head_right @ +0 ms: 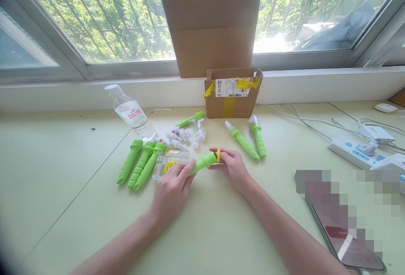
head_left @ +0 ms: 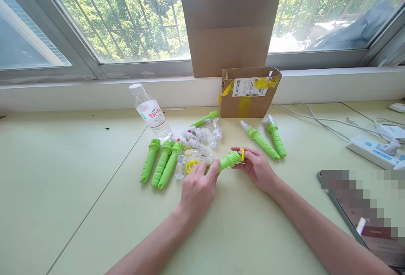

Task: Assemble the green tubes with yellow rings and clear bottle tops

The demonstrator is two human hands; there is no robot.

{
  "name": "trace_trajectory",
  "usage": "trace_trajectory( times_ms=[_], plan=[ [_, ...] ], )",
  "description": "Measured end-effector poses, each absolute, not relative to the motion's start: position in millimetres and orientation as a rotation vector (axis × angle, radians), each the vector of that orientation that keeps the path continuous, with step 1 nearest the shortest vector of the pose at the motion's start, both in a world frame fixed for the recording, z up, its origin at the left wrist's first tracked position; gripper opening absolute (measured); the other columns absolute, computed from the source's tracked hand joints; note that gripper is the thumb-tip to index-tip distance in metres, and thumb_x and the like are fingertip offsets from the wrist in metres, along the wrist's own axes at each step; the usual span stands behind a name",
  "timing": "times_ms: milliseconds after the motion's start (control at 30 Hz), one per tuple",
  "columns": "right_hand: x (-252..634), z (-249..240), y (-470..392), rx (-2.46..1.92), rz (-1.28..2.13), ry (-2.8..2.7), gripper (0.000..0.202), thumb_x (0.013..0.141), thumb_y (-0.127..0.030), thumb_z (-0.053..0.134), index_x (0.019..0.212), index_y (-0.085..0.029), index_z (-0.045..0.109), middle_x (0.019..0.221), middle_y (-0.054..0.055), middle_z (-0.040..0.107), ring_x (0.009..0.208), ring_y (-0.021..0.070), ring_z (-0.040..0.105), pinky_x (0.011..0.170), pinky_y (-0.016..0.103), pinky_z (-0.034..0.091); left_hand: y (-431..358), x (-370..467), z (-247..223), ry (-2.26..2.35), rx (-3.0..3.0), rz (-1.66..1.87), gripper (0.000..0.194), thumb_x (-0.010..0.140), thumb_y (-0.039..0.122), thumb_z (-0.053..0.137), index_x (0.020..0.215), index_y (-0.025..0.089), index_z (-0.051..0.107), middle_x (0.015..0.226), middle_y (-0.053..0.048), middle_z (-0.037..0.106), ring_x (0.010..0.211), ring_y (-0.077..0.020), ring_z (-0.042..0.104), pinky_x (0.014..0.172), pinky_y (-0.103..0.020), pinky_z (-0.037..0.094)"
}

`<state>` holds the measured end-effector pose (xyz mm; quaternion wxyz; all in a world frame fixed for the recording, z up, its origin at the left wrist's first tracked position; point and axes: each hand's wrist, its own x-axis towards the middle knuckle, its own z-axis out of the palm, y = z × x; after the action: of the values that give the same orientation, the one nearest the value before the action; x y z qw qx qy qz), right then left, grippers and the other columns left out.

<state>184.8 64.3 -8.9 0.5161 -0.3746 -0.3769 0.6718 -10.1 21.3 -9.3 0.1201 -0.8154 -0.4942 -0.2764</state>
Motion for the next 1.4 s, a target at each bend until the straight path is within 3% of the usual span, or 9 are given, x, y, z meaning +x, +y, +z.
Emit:
trace_trajectory(
  times_ms=[300, 633, 1400],
  plan=[
    [182.4, -5.5, 61.1, -0.915, 1.617, -1.003, 0.034, 0.086, -0.032, 0.047, 0.101, -0.013, 0.072, 0.094, 0.012, 0.07, 0.091, 0.0249, 0.064, 0.076, 0.039, 0.054, 19.5, -9.6, -8.8, -1.318, -2.385, -0.78, 0.028, 0.092, 0.018, 0.048, 0.119, 0.019, 0.056, 0.085, -0.005, 0.063, 0.072, -0.0156, 0.058, 0.059, -0.024, 0.041],
    [179.7, -7.7, 58.8, -0.944, 1.552, -1.081, 0.042, 0.087, -0.046, 0.052, 0.109, -0.013, 0.067, 0.089, 0.011, 0.069, 0.089, 0.0265, 0.066, 0.074, 0.043, 0.057, 19.5, -10.1, -10.3, -1.296, -2.336, -0.791, 0.031, 0.09, 0.015, 0.05, 0.12, 0.02, 0.057, 0.085, -0.005, 0.063, 0.074, -0.016, 0.058, 0.06, -0.024, 0.042],
    [185.0, 0.4, 59.6, -0.865, 1.708, -1.015, 0.034, 0.085, -0.038, 0.055, 0.11, -0.018, 0.068, 0.086, 0.008, 0.068, 0.085, 0.0227, 0.062, 0.073, 0.041, 0.056, 18.3, -9.9, -6.9, -1.265, -2.324, -0.826, 0.035, 0.088, 0.012, 0.053, 0.121, 0.021, 0.055, 0.086, -0.005, 0.064, 0.075, -0.0168, 0.059, 0.063, -0.026, 0.044]
  ],
)
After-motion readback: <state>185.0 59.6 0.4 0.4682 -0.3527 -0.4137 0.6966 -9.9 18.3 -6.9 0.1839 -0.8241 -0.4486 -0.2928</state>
